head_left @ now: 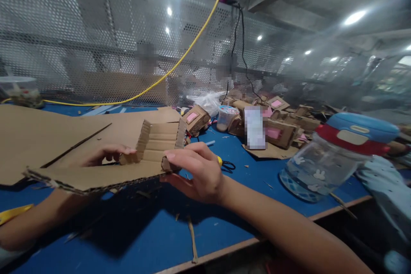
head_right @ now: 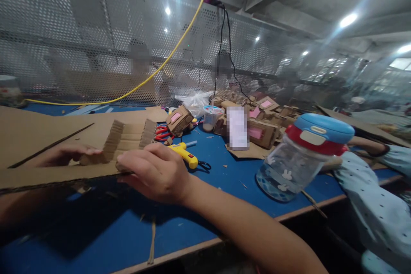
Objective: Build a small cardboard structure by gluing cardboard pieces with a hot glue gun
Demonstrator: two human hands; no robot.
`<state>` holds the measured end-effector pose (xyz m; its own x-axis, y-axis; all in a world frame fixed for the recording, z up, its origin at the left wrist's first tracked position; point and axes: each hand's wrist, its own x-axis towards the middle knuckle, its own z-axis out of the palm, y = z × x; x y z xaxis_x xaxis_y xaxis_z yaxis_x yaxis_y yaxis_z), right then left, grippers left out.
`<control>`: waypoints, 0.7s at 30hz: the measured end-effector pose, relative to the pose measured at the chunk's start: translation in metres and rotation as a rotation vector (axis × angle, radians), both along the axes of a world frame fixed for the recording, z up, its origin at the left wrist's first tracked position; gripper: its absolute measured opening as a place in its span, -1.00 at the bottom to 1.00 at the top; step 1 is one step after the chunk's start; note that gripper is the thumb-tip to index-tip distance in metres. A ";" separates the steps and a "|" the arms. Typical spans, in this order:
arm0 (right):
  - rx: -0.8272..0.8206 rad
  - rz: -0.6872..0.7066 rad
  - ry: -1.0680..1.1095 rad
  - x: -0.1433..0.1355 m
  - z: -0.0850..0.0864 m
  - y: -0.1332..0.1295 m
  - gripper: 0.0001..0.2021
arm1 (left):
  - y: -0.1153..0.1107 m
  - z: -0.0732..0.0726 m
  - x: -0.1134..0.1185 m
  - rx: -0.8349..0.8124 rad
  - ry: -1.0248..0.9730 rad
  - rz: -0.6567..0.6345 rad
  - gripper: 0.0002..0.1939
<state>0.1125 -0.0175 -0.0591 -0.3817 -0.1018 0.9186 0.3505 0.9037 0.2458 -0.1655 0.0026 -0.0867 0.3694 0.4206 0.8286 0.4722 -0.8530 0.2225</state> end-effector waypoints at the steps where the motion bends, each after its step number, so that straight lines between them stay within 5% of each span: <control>1: 0.000 0.001 0.005 0.000 0.001 0.000 -0.74 | -0.002 0.000 0.001 -0.038 -0.033 -0.029 -0.74; 5: 0.023 0.016 -0.003 0.001 0.003 -0.001 -0.70 | 0.000 0.000 -0.006 -0.115 -0.134 -0.131 -0.78; 10: 0.018 -0.049 -0.016 0.003 0.004 0.000 -0.69 | 0.007 0.005 -0.022 -0.072 0.015 -0.267 -0.66; 15: 0.021 -0.171 -0.011 0.004 0.001 0.001 -0.74 | -0.008 0.010 -0.016 -0.111 -0.105 -0.201 -0.72; 21: 0.053 -0.240 -0.008 0.003 0.000 0.001 -0.82 | -0.019 0.020 -0.010 0.012 0.012 -0.166 -0.64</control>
<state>0.1151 -0.0169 -0.0588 -0.4081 -0.0555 0.9113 0.5516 0.7804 0.2946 -0.1750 -0.0166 -0.0667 0.4427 0.3426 0.8287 0.3266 -0.9223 0.2068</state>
